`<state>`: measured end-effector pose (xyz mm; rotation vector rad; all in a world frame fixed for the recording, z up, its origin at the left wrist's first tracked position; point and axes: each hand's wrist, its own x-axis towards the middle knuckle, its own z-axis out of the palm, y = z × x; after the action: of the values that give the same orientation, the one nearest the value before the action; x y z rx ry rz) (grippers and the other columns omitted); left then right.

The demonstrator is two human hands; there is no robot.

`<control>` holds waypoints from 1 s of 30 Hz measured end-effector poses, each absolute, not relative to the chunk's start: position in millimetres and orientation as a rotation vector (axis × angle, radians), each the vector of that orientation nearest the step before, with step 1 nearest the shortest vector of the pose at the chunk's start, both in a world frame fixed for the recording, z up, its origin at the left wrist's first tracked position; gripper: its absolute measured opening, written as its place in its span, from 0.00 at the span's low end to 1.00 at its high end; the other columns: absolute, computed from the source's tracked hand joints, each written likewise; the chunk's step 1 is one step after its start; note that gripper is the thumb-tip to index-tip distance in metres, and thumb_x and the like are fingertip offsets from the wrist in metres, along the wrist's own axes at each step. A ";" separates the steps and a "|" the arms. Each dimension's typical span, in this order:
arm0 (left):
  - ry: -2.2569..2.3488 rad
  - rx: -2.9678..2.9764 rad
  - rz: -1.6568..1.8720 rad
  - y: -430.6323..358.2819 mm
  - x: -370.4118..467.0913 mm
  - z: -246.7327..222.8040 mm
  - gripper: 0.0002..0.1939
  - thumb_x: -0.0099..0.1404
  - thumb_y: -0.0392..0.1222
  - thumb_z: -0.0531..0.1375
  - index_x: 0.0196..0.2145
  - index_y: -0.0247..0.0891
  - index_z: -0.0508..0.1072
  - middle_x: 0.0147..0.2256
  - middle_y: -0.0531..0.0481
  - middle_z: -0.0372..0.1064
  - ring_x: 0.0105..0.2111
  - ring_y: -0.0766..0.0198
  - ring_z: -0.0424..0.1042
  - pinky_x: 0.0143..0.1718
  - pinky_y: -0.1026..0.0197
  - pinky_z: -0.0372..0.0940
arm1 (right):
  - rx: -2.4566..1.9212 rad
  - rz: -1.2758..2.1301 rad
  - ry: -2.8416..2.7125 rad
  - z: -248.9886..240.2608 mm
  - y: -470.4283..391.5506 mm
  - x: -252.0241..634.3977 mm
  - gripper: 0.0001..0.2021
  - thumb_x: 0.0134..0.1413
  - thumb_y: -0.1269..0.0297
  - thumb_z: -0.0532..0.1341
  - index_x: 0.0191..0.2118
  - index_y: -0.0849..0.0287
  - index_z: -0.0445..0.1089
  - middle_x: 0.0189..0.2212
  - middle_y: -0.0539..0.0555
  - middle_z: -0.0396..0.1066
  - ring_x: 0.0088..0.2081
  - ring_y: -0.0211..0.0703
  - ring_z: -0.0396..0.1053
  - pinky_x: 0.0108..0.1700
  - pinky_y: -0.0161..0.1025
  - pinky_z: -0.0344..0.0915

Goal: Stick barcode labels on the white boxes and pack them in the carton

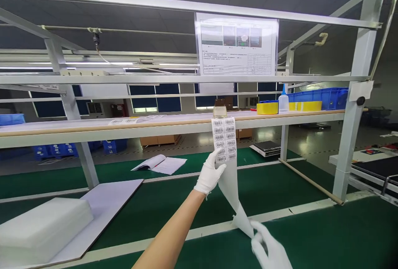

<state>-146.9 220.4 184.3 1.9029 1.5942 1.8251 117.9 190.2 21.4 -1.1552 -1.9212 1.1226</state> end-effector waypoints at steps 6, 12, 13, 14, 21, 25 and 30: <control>1.543 1.816 1.870 198.4 -121.9 205.9 0.23 0.64 0.34 0.60 0.57 0.42 0.70 0.59 0.44 0.73 0.59 0.53 0.73 0.62 0.45 0.69 | -0.469 0.341 -1.759 158.2 232.2 62.7 0.08 0.68 0.61 0.57 0.38 0.54 0.71 0.34 0.56 0.73 0.38 0.50 0.73 0.41 0.48 0.75; 1.565 1.758 1.861 181.6 -111.2 230.7 0.15 0.62 0.37 0.61 0.48 0.42 0.75 0.51 0.47 0.78 0.52 0.55 0.78 0.57 0.48 0.72 | -0.263 -0.107 -1.566 206.5 273.5 15.0 0.09 0.67 0.71 0.60 0.44 0.57 0.78 0.45 0.61 0.73 0.50 0.56 0.69 0.53 0.55 0.70; 1.567 1.754 1.859 179.9 -110.7 232.4 0.15 0.62 0.37 0.61 0.48 0.43 0.75 0.50 0.48 0.78 0.51 0.56 0.78 0.57 0.49 0.72 | -0.263 -0.124 -1.559 205.4 277.1 11.0 0.09 0.67 0.72 0.60 0.45 0.57 0.78 0.45 0.62 0.73 0.50 0.56 0.69 0.53 0.56 0.70; 1.569 1.751 1.857 178.4 -110.7 233.3 0.15 0.62 0.37 0.61 0.48 0.43 0.75 0.50 0.48 0.79 0.51 0.56 0.78 0.57 0.49 0.72 | -0.261 -0.140 -1.555 203.5 279.4 8.3 0.10 0.67 0.72 0.60 0.46 0.57 0.79 0.45 0.61 0.74 0.50 0.56 0.69 0.53 0.55 0.70; 1.604 1.758 1.789 176.2 -116.4 232.8 0.18 0.63 0.37 0.61 0.51 0.41 0.74 0.51 0.46 0.78 0.51 0.56 0.77 0.57 0.50 0.72 | -0.248 -0.242 -1.575 203.3 278.1 10.6 0.10 0.66 0.72 0.62 0.43 0.53 0.81 0.42 0.57 0.76 0.48 0.53 0.71 0.51 0.53 0.68; 1.648 1.809 1.670 173.9 -113.3 233.2 0.23 0.63 0.38 0.62 0.57 0.40 0.70 0.56 0.43 0.75 0.53 0.54 0.76 0.57 0.50 0.72 | -0.253 -0.251 -1.595 202.6 263.1 20.1 0.09 0.67 0.73 0.61 0.40 0.55 0.79 0.40 0.57 0.77 0.46 0.53 0.72 0.50 0.53 0.69; 1.827 1.792 1.494 125.1 -131.7 209.8 0.47 0.60 0.45 0.69 0.72 0.48 0.56 0.71 0.46 0.58 0.68 0.50 0.62 0.67 0.46 0.62 | -0.338 0.066 -1.639 139.3 209.8 58.2 0.07 0.68 0.66 0.59 0.42 0.55 0.76 0.45 0.60 0.76 0.52 0.57 0.73 0.57 0.59 0.70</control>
<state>-131.7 125.1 209.8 1.7921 1.8273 1.4938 58.2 209.8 139.3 -0.3376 -1.6394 0.0659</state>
